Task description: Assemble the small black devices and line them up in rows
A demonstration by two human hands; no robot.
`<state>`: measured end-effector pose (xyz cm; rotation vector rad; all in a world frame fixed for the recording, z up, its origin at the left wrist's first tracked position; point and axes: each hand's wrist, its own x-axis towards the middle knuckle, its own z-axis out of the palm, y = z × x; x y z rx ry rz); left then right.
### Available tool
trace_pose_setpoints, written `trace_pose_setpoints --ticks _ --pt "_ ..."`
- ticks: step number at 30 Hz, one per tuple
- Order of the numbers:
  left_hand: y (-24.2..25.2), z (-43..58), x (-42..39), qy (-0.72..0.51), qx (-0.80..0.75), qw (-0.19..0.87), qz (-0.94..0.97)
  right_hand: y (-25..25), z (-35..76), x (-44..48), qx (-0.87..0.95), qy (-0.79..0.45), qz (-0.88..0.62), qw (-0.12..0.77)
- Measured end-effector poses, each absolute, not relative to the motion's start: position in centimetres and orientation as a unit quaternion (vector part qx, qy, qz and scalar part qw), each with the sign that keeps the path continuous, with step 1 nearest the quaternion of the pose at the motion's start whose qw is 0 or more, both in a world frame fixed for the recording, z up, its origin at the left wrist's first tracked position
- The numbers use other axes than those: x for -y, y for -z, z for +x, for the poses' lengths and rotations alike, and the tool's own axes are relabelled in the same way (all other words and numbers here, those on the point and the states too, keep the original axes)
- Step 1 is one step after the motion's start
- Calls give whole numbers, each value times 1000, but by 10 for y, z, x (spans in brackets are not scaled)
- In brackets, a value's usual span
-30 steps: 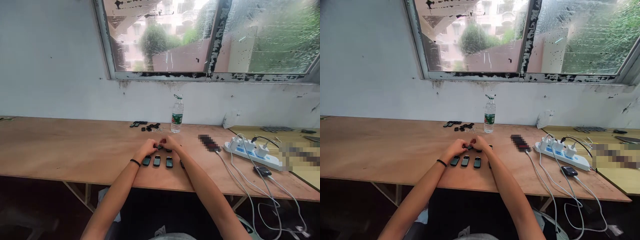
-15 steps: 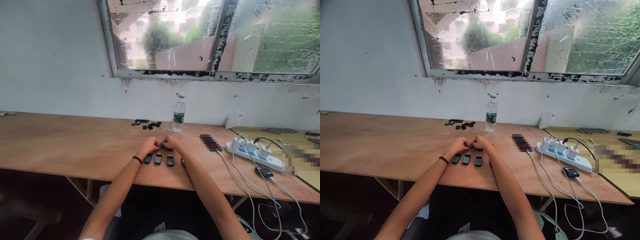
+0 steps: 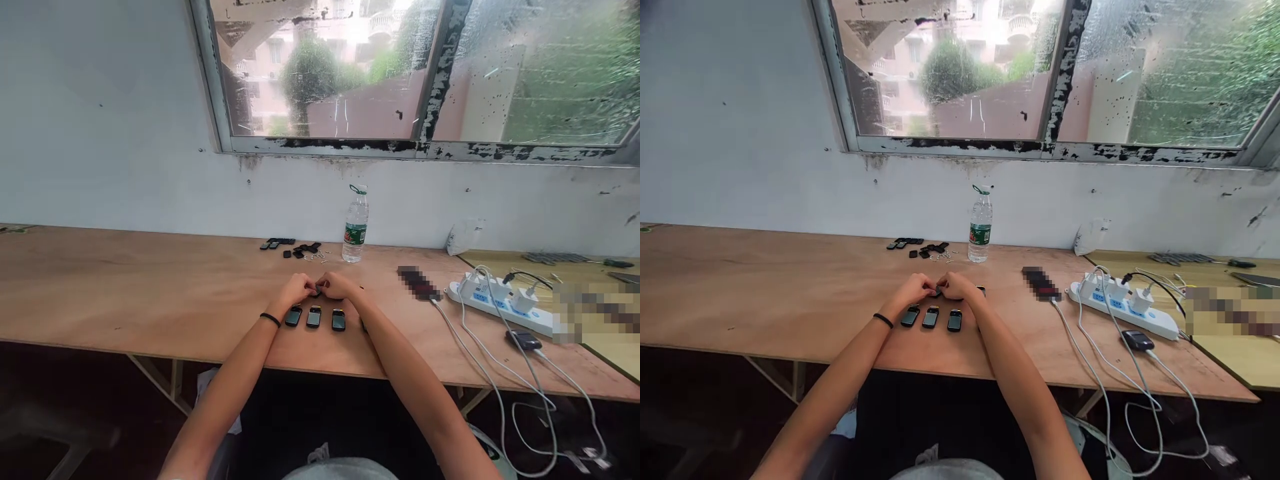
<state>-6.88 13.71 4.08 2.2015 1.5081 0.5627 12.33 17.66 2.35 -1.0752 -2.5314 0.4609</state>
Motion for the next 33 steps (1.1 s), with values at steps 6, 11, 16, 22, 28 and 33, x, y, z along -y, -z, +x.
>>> trace_pose_setpoints --ticks 6,11,16,22,28,33 --pt "-37 -65 -141 -208 -557 196 780 -17 121 -182 890 -184 -371 192" --pt "-38 -66 -142 -211 -564 191 775 -16 126 -187 901 -213 -329 184" --pt "-39 -70 -142 -216 -561 194 775 -15 128 -189 909 -226 -292 192" --pt "-40 -70 -142 -218 -557 197 777 -17 127 -187 899 -251 -296 200" --pt "-40 -70 -140 -211 -554 204 779 -22 126 -183 911 -235 -285 182" --pt "-41 -70 -140 -221 -546 215 779 -25 125 -177 888 -234 -345 194"
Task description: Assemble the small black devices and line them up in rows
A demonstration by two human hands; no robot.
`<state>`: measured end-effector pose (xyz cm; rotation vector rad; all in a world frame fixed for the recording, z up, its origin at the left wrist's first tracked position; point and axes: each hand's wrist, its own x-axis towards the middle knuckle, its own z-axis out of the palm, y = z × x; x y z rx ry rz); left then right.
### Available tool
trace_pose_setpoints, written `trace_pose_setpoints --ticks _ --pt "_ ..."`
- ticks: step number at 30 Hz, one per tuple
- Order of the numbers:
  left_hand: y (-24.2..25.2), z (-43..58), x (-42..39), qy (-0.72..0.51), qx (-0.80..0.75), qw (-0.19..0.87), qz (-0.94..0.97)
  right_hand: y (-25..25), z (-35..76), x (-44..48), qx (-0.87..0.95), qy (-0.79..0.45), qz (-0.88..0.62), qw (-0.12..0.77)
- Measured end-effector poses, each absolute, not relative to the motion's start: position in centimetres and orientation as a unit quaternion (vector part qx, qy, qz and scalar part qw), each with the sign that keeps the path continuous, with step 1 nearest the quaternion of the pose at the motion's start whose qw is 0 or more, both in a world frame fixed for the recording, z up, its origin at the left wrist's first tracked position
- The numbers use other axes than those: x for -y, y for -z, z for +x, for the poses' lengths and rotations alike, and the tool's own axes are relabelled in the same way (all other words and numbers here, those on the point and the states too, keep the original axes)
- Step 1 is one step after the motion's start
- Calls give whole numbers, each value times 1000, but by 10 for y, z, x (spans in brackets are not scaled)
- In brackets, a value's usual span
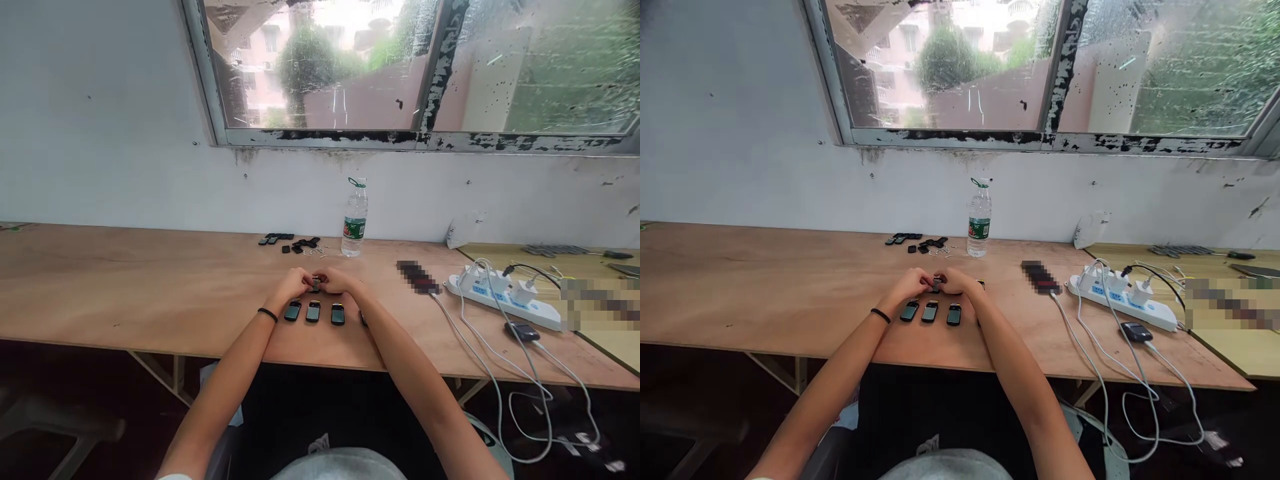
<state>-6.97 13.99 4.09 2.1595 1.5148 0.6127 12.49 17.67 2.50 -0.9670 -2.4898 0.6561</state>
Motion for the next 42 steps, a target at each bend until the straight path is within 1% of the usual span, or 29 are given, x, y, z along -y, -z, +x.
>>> trace_pose_setpoints --ticks 5,10,17,22,25,31,42 --pt "-38 -70 -141 -255 -540 219 772 -25 123 -177 877 -230 -365 212" --pt "-30 -72 -148 -297 -527 231 761 -27 125 -179 834 -318 -376 248" --pt "-27 -74 -155 -337 -502 358 711 -34 131 -173 789 -376 -387 293" --pt "-33 -74 -151 -354 -454 424 700 -37 133 -172 769 -395 -362 349" --pt "-34 -73 -149 -370 -429 454 688 -37 134 -173 764 -401 -353 361" --pt "-30 -72 -153 -402 -423 464 666 -32 135 -180 771 -412 -316 367" --pt "-26 -71 -156 -405 -432 475 651 -22 134 -189 785 -398 -293 373"
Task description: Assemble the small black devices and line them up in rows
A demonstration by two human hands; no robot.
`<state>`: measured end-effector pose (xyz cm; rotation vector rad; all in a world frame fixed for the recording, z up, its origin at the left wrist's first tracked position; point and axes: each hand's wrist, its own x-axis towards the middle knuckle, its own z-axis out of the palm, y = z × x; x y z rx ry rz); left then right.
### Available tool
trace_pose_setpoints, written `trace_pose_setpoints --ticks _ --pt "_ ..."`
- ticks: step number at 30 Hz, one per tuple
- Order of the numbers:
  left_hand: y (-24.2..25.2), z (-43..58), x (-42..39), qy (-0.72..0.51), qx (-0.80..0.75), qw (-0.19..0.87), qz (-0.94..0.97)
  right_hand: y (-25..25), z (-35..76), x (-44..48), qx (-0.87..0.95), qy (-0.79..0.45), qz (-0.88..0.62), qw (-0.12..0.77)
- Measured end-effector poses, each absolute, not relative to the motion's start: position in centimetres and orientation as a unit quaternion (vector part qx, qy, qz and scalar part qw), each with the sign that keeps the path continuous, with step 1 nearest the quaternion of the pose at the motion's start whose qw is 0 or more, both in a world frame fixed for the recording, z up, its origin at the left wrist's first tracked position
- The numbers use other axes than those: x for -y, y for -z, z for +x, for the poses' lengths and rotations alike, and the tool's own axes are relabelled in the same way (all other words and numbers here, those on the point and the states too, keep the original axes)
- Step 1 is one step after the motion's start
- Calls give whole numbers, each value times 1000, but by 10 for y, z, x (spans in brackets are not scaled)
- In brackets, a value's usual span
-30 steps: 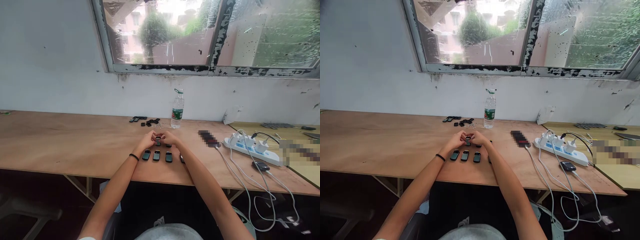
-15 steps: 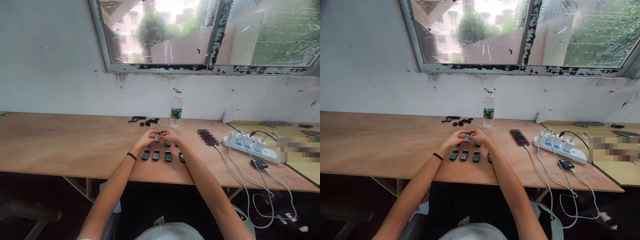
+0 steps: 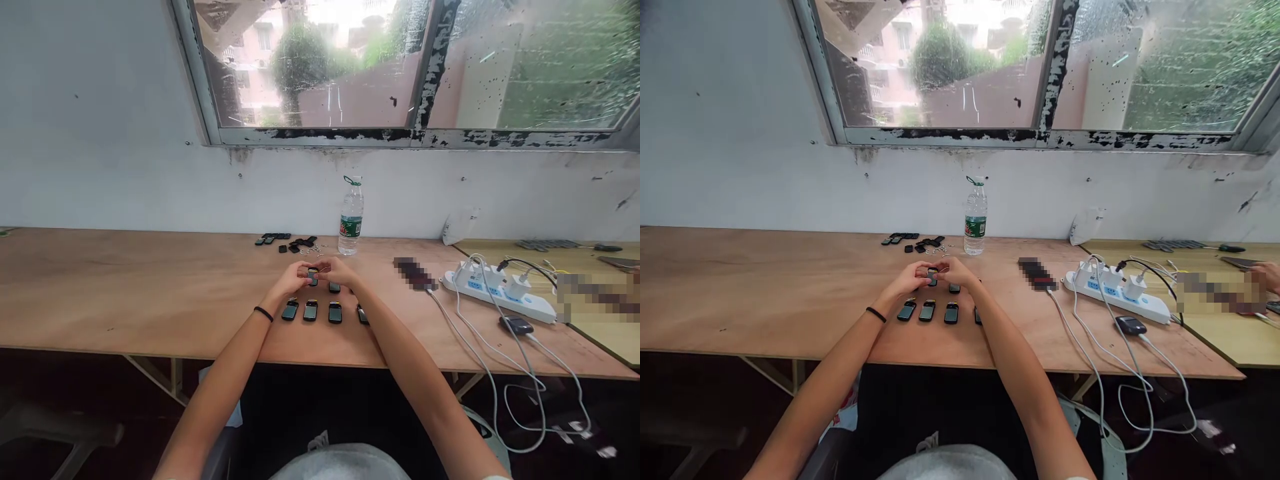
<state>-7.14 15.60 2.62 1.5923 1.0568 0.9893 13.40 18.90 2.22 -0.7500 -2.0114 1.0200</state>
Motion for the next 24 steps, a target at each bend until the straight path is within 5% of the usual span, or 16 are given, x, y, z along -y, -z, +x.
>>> trace_pose_setpoints --ticks 24 --pt "-34 -73 -147 -389 -423 501 647 -28 135 -185 786 -413 -286 361"
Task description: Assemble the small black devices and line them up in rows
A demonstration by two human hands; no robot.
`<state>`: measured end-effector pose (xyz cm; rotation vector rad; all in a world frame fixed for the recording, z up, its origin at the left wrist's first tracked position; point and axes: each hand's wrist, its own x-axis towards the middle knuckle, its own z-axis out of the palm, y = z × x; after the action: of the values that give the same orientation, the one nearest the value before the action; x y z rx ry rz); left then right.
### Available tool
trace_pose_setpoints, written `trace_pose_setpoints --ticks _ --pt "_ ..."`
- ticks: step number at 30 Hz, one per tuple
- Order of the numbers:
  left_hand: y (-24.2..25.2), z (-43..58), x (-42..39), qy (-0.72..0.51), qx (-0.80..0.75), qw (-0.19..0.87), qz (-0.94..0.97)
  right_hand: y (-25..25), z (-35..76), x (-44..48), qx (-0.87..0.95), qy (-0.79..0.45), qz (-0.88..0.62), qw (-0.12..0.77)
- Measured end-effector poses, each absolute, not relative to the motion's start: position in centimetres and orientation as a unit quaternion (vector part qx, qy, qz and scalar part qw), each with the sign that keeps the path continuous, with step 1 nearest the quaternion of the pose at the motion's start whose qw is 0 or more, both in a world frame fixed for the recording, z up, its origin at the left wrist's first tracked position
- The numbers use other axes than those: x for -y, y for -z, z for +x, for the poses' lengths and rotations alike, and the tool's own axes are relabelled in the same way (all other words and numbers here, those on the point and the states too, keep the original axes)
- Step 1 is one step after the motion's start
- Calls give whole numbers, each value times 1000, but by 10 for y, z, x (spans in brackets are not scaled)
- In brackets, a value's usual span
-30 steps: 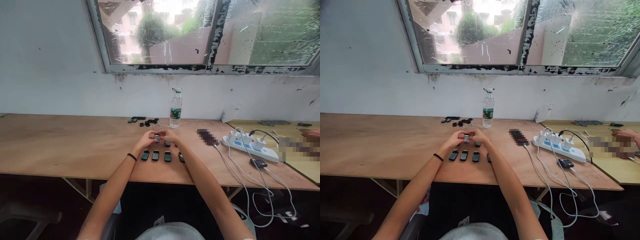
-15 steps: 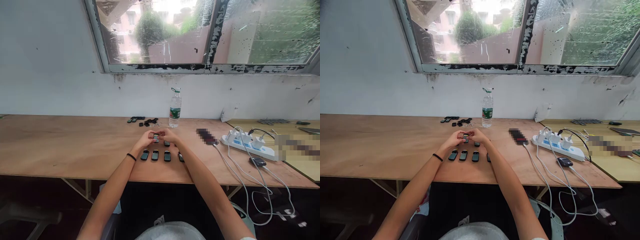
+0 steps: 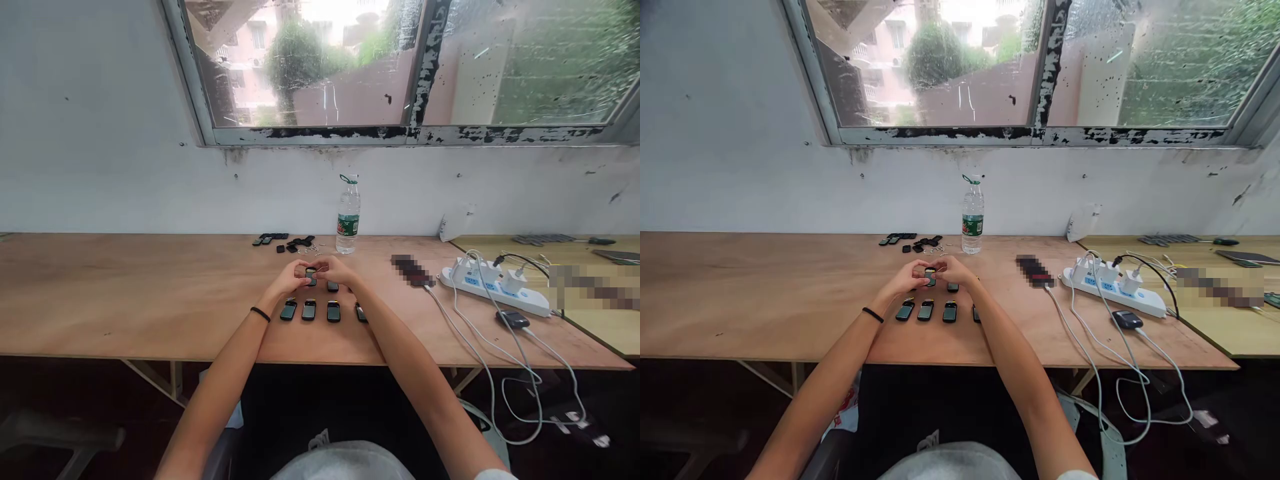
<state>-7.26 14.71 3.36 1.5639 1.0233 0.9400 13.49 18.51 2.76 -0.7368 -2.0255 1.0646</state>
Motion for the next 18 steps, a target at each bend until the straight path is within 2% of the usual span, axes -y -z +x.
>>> trace_pose_setpoints --ticks 6,18 --pt "-35 -71 -143 -389 -433 510 633 -29 136 -183 778 -432 -306 340" --pt "-31 -67 -150 -377 -465 459 657 -31 131 -180 779 -409 -323 349"
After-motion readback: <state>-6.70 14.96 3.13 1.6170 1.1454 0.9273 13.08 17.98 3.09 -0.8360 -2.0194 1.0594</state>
